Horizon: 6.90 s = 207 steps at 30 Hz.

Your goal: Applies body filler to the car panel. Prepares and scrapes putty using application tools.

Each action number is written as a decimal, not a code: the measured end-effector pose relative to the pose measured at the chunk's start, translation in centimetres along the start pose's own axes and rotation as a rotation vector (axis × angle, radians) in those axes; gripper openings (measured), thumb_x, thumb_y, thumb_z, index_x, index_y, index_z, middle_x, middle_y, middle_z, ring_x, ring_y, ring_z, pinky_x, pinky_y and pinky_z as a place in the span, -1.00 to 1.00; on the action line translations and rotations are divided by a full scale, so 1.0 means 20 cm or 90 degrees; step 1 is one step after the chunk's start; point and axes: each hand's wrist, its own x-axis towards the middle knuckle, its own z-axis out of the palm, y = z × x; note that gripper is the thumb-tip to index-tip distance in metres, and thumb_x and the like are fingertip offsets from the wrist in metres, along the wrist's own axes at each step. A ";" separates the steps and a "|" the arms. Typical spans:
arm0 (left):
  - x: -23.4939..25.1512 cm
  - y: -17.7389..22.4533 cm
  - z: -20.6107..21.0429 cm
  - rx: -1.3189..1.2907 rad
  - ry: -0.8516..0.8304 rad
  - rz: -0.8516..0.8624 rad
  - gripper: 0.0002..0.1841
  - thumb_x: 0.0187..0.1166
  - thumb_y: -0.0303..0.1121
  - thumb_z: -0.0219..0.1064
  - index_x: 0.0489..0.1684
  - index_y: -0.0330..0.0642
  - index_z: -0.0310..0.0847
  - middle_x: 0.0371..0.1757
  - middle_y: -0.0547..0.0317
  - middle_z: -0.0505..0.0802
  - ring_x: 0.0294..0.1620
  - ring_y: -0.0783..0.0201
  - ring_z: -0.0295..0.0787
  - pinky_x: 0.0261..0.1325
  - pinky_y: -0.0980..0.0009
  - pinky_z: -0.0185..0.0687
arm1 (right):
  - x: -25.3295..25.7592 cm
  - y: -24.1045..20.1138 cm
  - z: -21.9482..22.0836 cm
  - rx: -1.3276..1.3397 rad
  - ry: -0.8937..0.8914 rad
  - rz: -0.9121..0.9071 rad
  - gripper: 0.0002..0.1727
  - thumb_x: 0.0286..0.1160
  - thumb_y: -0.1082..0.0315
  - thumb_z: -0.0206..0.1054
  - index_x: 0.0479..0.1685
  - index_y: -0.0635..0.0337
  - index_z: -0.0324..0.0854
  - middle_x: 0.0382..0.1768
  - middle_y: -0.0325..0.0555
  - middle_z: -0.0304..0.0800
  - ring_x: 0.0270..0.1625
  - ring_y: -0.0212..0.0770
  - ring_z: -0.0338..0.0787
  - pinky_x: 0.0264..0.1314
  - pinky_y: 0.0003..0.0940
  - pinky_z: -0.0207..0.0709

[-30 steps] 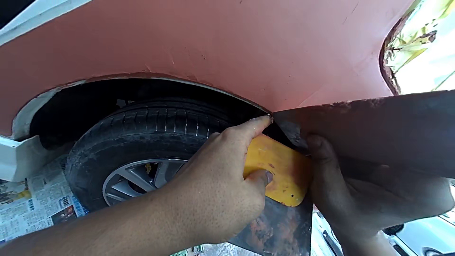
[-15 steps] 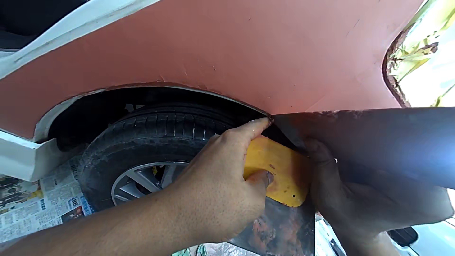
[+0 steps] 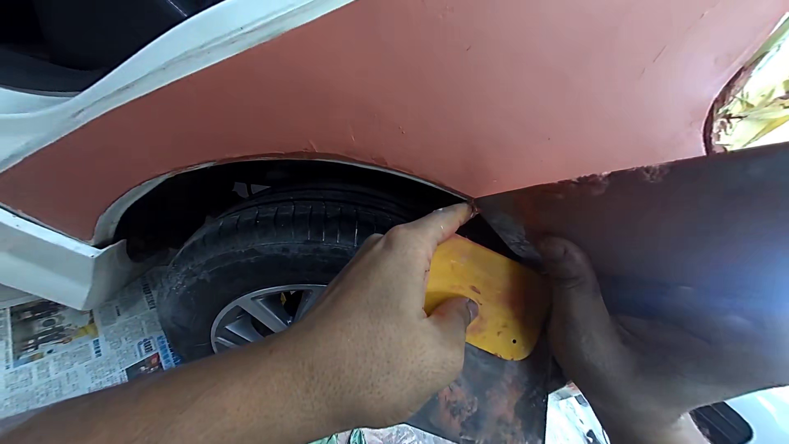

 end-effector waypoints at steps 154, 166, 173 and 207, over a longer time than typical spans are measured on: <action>-0.34 -0.21 -0.55 -0.143 0.149 -0.046 -0.33 0.50 -0.28 0.53 0.64 0.31 0.39 0.09 0.42 0.87 0.05 0.49 0.86 0.11 0.43 0.87 | 0.48 -0.44 0.57 -0.026 -0.429 -0.162 -0.81 0.54 0.30 0.32 -0.08 0.26 0.59 -0.30 -0.05 0.77 -0.35 -0.20 0.80 -0.38 -0.20 0.69; -0.35 -0.23 -0.55 -0.144 0.164 -0.037 -0.32 0.49 -0.29 0.52 0.65 0.33 0.40 0.13 0.44 0.86 0.09 0.49 0.85 0.14 0.44 0.86 | 0.53 -0.56 0.60 -0.111 -0.406 -0.218 -0.84 0.57 0.30 0.33 -0.19 0.24 0.61 -0.53 -0.09 0.67 -0.52 -0.19 0.66 -0.55 -0.28 0.38; -0.35 -0.25 -0.53 -0.179 0.184 -0.047 -0.27 0.45 -0.38 0.55 0.66 0.31 0.38 0.20 0.39 0.83 0.13 0.43 0.84 0.15 0.43 0.86 | 0.50 -0.54 0.64 -0.065 -0.388 -0.276 -0.80 0.57 0.26 0.34 0.05 0.07 0.51 -0.37 -0.19 0.66 -0.37 -0.32 0.67 -0.44 -0.35 0.42; -0.31 -0.21 -0.51 -0.187 0.163 -0.036 -0.30 0.45 -0.44 0.55 0.64 0.19 0.42 0.13 0.35 0.86 0.09 0.41 0.86 0.15 0.41 0.88 | 0.47 -0.44 0.56 -0.009 -0.411 -0.158 -0.72 0.52 0.30 0.33 0.10 0.25 0.61 -0.21 -0.15 0.78 -0.26 -0.33 0.79 -0.27 -0.31 0.69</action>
